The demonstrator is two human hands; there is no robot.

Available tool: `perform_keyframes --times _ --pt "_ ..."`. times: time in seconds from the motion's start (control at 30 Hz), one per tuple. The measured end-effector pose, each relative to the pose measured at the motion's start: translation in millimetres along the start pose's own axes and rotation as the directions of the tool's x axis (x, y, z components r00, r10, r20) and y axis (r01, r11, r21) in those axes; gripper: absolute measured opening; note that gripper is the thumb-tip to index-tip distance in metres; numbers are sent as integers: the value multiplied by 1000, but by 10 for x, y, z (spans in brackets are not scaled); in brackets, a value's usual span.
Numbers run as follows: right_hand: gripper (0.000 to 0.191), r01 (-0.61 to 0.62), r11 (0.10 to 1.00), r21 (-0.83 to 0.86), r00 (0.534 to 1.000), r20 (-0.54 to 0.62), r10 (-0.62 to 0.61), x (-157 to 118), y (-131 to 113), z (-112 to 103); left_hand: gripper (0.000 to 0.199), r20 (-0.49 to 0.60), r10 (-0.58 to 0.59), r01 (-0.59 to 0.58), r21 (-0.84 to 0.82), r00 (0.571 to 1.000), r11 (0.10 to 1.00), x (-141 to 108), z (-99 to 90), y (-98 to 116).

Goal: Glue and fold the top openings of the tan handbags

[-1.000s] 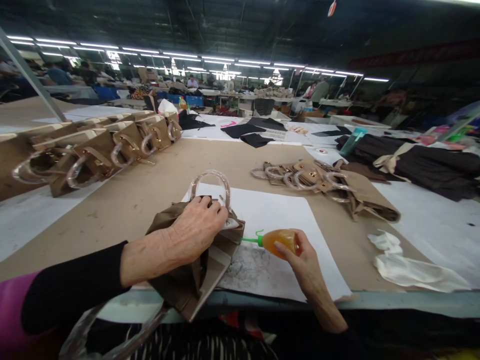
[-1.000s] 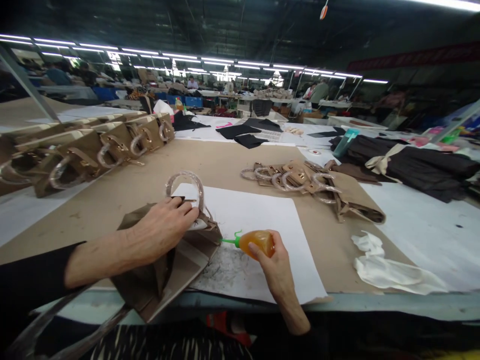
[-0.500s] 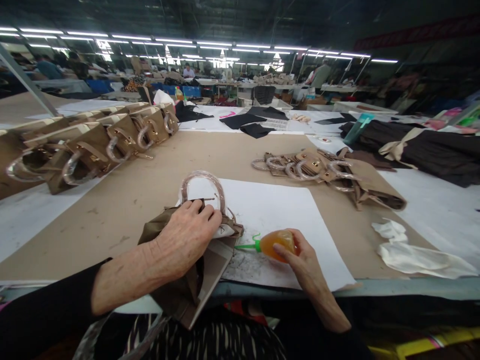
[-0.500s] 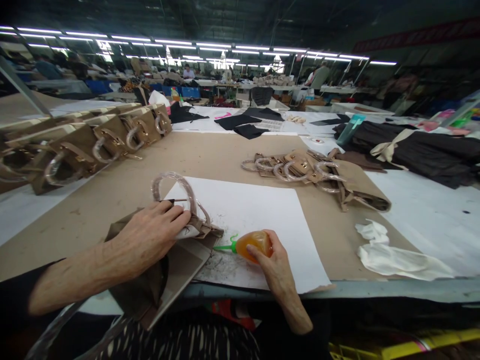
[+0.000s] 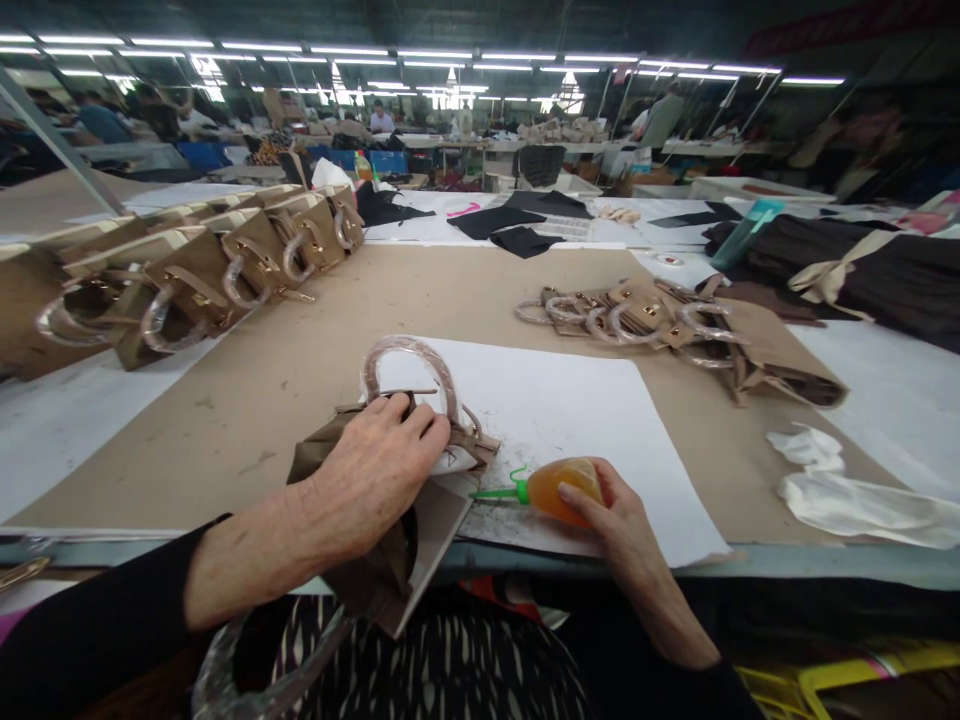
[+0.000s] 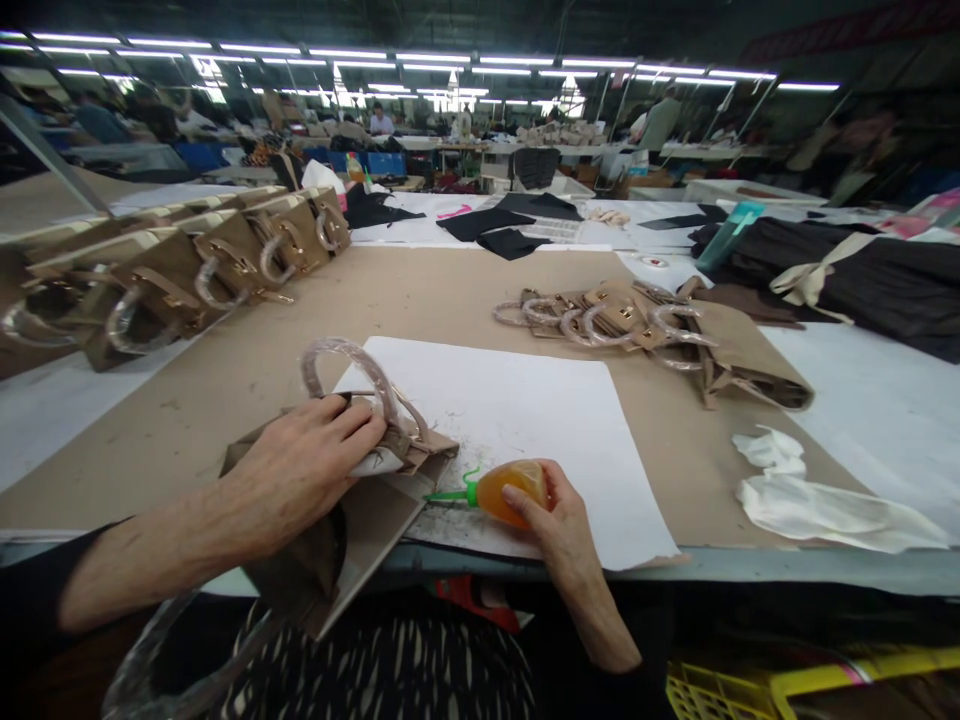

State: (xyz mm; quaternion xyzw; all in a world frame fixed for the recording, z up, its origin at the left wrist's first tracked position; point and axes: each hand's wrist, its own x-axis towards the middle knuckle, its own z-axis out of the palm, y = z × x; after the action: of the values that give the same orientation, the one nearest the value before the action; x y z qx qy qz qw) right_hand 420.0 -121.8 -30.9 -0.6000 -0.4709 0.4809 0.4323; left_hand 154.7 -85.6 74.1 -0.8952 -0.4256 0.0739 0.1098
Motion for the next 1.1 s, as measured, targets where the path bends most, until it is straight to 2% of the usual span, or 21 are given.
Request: perform_keyframes --times 0.37,0.63,1.1 --pt "38 -28 1000 6 998 -53 28 -97 53 14 27 -9 13 -13 -9 1000 1000 12 -18 -3" --pt "33 -31 999 -15 999 26 32 -144 15 42 25 -26 23 -22 11 999 1000 3 -20 2" --pt "33 -150 975 162 977 176 121 -450 30 172 22 -79 52 -50 30 996 998 15 5 -9"
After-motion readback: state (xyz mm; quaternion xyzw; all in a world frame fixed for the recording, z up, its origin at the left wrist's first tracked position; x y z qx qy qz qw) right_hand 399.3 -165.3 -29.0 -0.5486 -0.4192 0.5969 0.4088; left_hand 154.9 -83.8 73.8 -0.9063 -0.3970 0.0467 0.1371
